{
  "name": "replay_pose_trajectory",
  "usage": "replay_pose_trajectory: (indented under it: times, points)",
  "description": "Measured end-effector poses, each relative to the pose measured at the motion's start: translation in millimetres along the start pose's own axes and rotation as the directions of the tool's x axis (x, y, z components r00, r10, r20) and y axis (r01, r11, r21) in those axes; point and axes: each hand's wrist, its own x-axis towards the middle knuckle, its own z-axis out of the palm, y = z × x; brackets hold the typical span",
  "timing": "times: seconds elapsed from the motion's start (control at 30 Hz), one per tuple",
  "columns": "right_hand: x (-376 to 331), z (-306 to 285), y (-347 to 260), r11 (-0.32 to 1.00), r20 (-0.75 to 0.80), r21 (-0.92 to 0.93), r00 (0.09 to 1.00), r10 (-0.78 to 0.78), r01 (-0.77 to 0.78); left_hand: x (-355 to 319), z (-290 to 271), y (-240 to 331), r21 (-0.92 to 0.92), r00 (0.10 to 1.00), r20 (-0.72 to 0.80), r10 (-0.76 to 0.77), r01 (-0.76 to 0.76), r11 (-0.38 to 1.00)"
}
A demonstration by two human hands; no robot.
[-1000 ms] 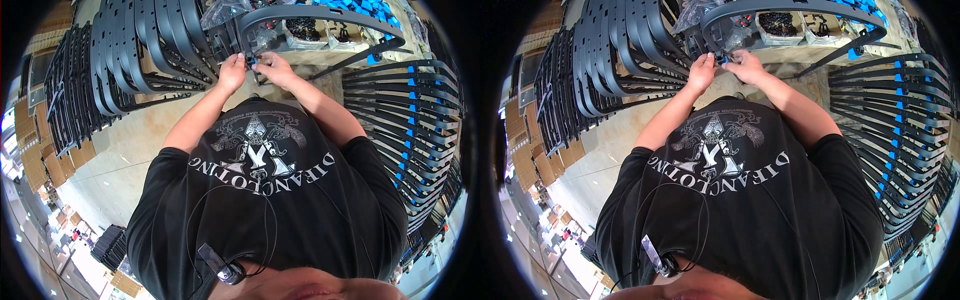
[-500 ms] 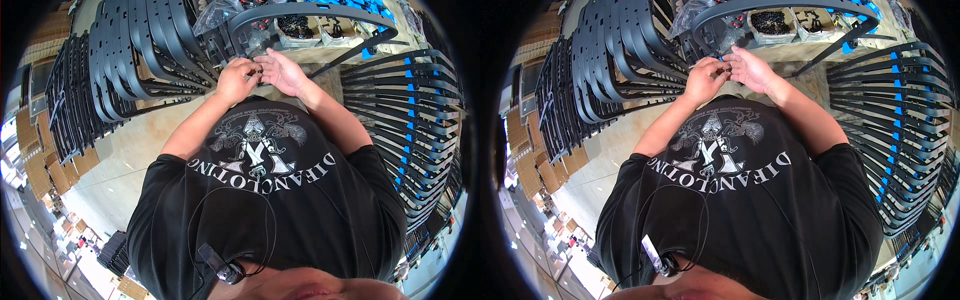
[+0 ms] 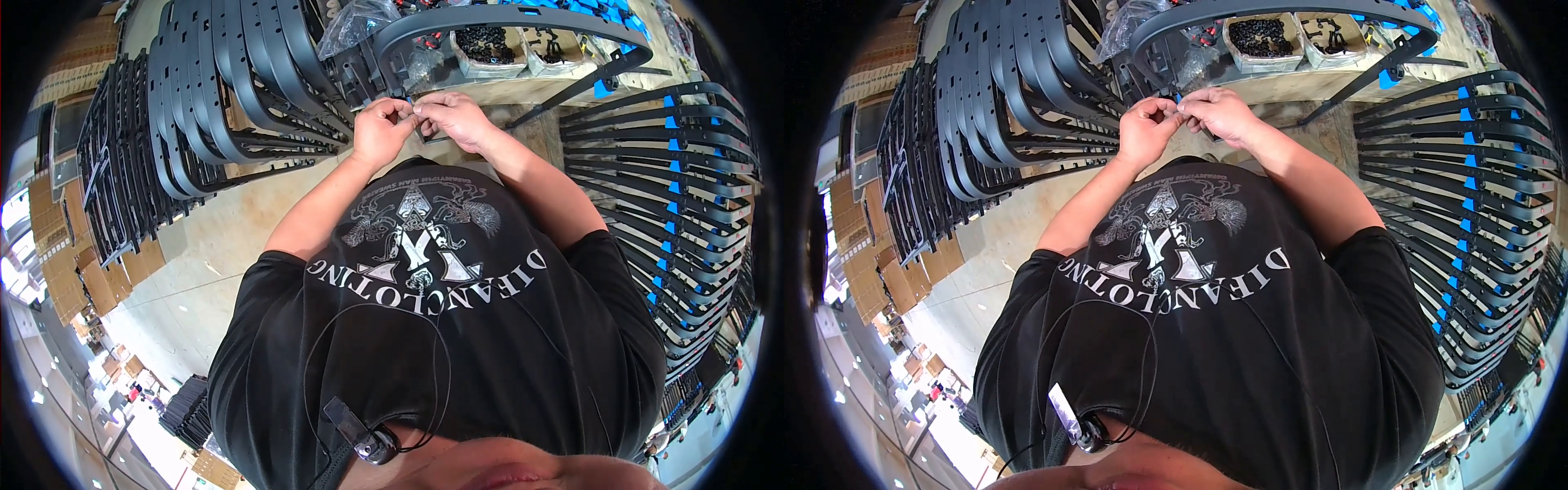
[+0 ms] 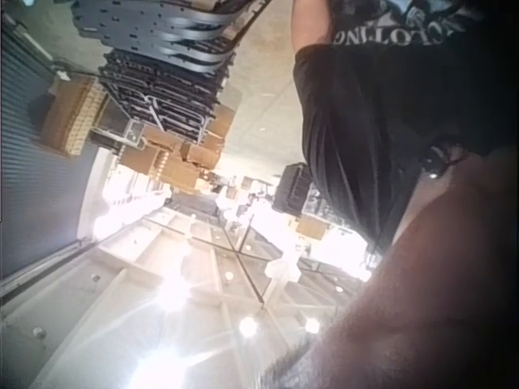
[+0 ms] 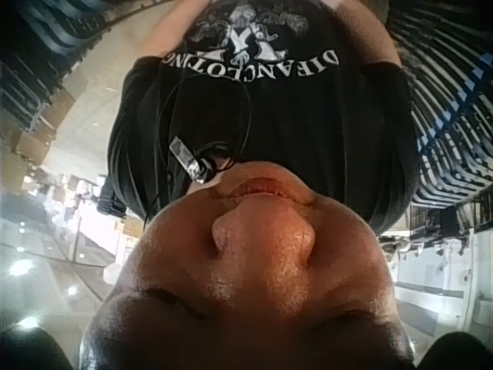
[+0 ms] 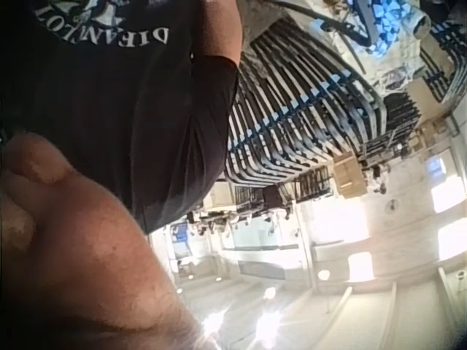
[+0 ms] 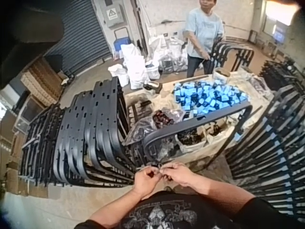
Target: Assembling metal rack components by attaching plastic end caps and securing them with a tool.
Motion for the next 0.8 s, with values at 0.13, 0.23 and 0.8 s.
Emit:
replay_pose_trajectory:
  times: [0.13, 0.23, 0.8]
  points:
    - [18, 0, -3, 0.988, -0.132, -0.150, 0.989, -0.059, 0.039, 3, -11, -4, 0.039, 0.989, -0.010, -0.149, 0.149, 0.988]
    - [32, 1, -1, 0.979, -0.191, -0.200, 0.978, -0.079, 0.040, 14, -15, -7, 0.439, 0.991, 0.023, -0.135, 0.111, 0.892]
    - [45, 18, -18, 0.899, -0.277, -0.341, 0.943, 0.183, -0.274, 30, -18, 4, 0.608, 0.969, 0.188, -0.159, 0.013, 0.794]
